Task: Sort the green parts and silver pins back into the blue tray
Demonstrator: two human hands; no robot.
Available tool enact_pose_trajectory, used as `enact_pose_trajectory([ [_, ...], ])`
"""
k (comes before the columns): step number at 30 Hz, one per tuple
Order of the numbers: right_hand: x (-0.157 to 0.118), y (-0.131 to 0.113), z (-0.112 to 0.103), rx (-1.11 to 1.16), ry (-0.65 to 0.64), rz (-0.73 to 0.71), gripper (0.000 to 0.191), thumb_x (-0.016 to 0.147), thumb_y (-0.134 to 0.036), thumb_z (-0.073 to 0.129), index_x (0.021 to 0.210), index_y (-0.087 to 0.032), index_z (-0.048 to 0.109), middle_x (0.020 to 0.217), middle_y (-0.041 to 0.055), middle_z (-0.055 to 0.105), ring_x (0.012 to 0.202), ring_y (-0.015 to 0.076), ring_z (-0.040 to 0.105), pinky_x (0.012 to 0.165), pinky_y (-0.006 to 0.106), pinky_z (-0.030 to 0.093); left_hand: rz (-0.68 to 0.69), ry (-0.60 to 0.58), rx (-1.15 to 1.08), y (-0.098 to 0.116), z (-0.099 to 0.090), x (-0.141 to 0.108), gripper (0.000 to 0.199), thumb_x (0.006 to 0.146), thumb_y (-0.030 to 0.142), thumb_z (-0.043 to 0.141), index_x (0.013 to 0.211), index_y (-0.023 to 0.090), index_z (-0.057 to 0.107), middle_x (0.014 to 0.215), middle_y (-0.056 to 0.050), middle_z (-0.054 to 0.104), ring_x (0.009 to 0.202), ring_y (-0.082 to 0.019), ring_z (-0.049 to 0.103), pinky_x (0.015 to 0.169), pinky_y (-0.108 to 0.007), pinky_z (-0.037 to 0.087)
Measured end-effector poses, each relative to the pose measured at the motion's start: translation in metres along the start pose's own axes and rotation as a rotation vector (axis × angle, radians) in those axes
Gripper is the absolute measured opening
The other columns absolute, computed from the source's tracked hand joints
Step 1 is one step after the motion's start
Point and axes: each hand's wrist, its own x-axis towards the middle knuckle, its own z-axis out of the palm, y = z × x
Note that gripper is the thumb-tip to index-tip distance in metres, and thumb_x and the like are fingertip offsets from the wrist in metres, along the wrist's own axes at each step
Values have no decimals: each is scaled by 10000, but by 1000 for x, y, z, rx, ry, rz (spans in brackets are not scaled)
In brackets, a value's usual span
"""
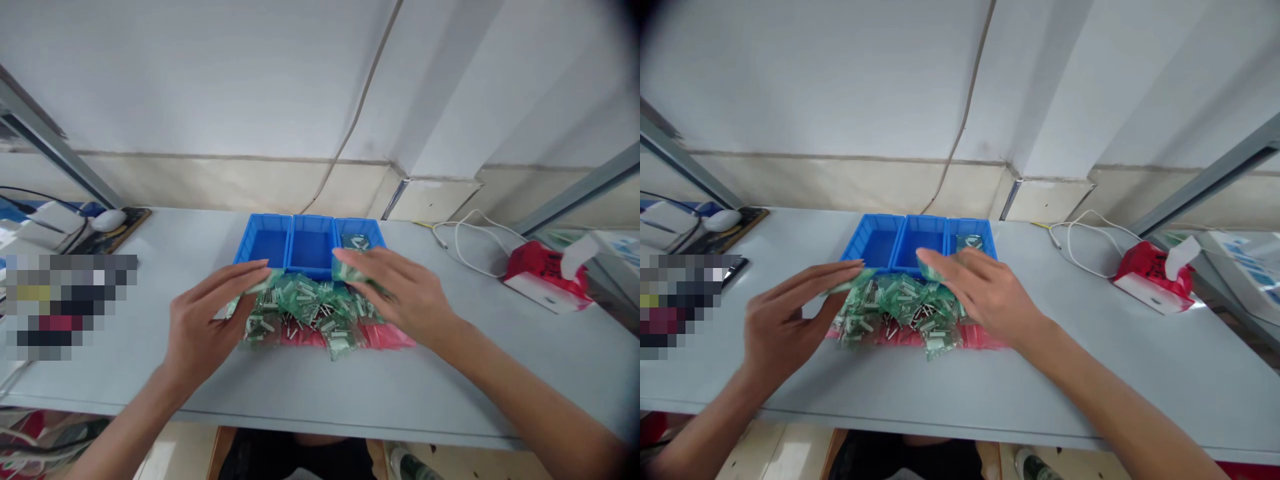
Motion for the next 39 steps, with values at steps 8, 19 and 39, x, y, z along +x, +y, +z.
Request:
enact_pose_trajectory([
  [8,-8,-23,7,-496,-237,-343,587,973,-90,569,1532,-261,520,1175,109,773,942,248,698,674,353,559,175,-257,78,-27,-1,-32,563,935,-49,507,1417,220,616,1436,-99,648,1442,-263,542,1146,-459,554],
  [19,-24,-14,7,-116,-99,-152,525,943,-12,565,1435,-194,555,1145,104,787,1019,269,712,844,441,600,136,-295,99,-21,-2,-38,582,961,-8,491,1513,172,514,1486,-92,611,1420,-197,539,1259,-398,437],
  [39,22,13,-14,29,-108,227,500,834,-25,472,1175,-228,776,1179,53,773,986,230,725,865,369,599,232,-235,31,-26,-2,30,296,986,82,574,1230,183,708,1284,-116,714,1253,-242,642,1060,-432,575],
])
